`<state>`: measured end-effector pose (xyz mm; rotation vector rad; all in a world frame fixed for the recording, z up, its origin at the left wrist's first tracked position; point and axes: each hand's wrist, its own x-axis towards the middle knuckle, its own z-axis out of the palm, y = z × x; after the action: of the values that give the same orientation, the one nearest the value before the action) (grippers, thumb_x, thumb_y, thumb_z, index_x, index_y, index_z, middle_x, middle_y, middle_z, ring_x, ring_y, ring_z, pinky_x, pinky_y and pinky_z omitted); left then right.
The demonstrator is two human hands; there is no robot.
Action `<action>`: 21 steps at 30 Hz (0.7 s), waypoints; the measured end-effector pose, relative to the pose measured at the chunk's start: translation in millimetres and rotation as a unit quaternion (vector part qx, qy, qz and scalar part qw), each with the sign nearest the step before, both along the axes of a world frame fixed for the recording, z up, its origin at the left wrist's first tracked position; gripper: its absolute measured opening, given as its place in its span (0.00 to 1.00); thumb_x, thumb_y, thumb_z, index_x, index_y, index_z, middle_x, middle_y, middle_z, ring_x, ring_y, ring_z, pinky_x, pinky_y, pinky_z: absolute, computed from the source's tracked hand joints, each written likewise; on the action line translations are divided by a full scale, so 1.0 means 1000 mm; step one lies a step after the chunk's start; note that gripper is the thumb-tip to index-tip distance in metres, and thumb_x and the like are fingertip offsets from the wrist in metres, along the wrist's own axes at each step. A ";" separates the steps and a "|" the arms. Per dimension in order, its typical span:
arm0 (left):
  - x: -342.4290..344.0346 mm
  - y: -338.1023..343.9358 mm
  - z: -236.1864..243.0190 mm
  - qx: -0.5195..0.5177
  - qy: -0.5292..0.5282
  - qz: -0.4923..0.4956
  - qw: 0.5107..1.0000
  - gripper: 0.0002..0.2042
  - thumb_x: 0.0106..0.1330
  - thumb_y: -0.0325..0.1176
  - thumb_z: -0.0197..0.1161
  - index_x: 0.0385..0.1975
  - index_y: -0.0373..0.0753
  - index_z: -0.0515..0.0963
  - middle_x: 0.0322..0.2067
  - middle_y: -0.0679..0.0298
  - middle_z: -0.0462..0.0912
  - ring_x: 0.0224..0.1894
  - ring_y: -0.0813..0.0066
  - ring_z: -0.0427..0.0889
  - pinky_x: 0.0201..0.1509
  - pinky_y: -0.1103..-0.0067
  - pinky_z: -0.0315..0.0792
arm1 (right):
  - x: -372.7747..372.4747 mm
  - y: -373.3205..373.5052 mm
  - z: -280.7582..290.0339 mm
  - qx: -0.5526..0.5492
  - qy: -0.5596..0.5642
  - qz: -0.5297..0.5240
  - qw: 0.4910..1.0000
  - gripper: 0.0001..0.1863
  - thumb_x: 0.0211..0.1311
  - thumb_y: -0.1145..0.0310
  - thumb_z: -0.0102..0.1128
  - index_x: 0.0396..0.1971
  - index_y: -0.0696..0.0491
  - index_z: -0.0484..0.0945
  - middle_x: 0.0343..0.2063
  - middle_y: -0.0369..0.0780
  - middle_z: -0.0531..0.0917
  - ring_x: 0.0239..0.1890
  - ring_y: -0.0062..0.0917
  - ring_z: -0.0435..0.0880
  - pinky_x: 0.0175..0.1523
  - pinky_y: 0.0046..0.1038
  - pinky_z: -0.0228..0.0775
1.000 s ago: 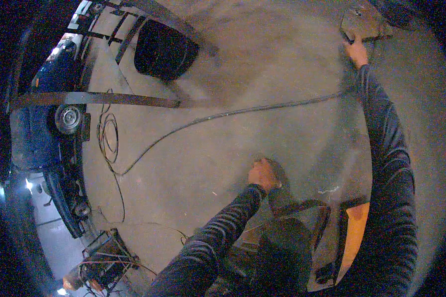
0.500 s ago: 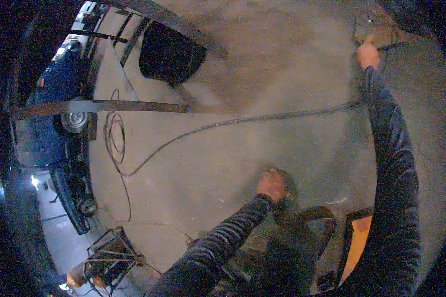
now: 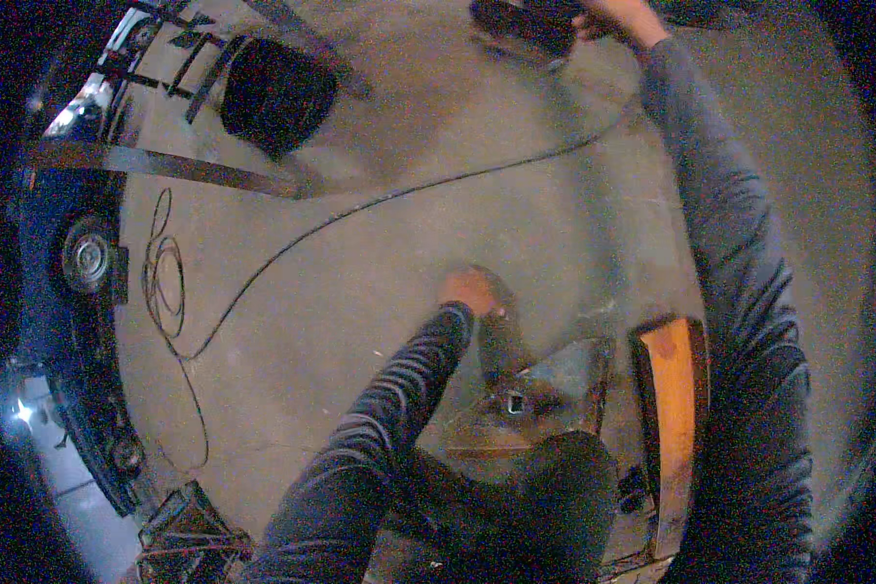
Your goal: The person uses a welding torch to join two metal pieces on the floor. They hold the torch steadily, apply heat along the seam, and produce sparks as the metal fuses. The person adjusts the torch angle and position to cover the joint.
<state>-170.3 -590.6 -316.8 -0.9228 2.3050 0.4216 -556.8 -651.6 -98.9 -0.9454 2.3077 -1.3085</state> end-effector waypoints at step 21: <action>0.263 0.013 0.008 -0.049 0.202 0.136 0.969 0.22 0.56 0.47 0.70 0.43 0.35 0.81 0.40 0.46 0.85 0.48 0.47 0.83 0.51 0.61 0.77 | 0.290 0.523 0.240 0.222 0.054 -0.155 0.961 0.14 0.67 0.64 0.53 0.45 0.56 0.76 0.26 0.37 0.80 0.12 0.16 0.73 0.11 0.18 0.62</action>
<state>92.9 -577.3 -309.2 -1.3125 2.5868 0.6675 -267.3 -129.1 141.1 -0.5332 2.7538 -0.7876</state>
